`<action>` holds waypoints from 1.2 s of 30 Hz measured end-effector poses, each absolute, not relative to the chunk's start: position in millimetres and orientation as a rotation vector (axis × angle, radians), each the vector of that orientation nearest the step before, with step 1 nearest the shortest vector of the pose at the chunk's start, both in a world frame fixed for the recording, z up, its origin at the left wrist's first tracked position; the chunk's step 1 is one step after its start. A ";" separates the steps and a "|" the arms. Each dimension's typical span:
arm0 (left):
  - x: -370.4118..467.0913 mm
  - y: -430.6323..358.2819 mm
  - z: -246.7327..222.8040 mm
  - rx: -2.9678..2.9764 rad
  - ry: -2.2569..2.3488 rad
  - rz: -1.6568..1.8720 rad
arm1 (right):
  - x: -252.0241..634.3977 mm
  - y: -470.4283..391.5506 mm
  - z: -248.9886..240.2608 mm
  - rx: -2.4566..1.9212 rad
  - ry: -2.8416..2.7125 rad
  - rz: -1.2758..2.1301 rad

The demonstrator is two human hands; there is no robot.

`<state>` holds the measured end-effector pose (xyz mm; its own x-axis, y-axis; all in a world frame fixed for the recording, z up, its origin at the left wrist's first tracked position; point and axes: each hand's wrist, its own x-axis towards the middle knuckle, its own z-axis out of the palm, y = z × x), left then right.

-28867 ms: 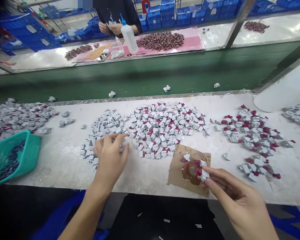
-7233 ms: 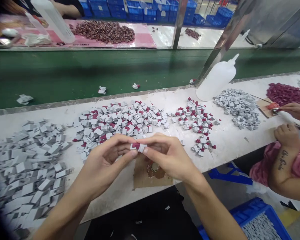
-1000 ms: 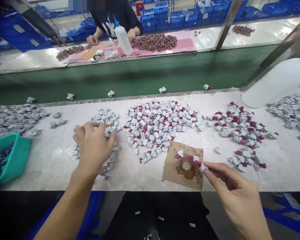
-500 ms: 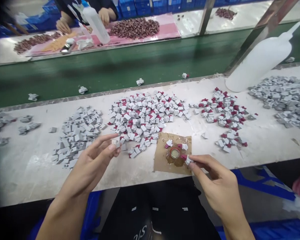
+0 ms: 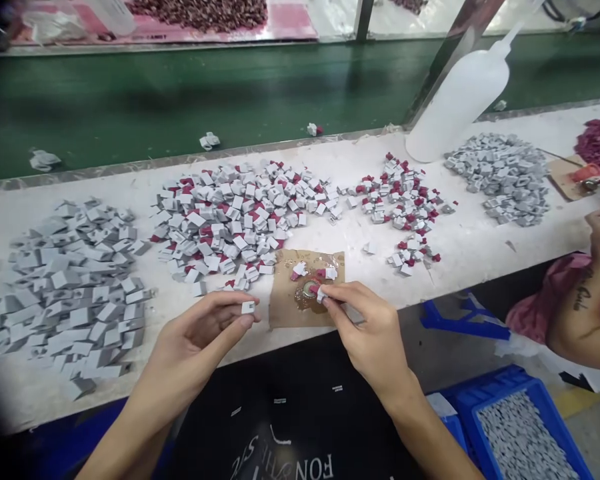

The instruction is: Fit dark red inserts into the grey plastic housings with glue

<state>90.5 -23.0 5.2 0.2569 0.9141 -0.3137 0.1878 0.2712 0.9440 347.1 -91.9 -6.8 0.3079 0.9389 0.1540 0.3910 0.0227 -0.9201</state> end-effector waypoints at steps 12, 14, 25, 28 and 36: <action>150.5 9.2 20.3 1.144 0.955 0.654 | 350.7 -71.9 9.2 -1.301 -0.757 1.124; 158.6 12.7 22.9 1.138 0.915 0.656 | 349.9 -66.9 10.6 -1.277 -0.699 1.168; 160.3 21.4 19.8 1.174 0.862 0.657 | 350.4 -57.8 17.2 -1.372 -0.911 1.058; 154.2 24.9 23.6 1.284 0.863 0.673 | 349.4 -50.7 26.7 -1.345 -0.976 1.112; 127.2 93.9 47.7 1.465 1.086 0.760 | 360.5 63.4 45.0 -1.321 -1.341 1.305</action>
<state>127.2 93.9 47.7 0.3728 0.9217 -0.1072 0.2145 0.0267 0.9764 360.5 63.4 45.0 -0.1074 0.9887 -0.1045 0.1316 -0.0900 -0.9872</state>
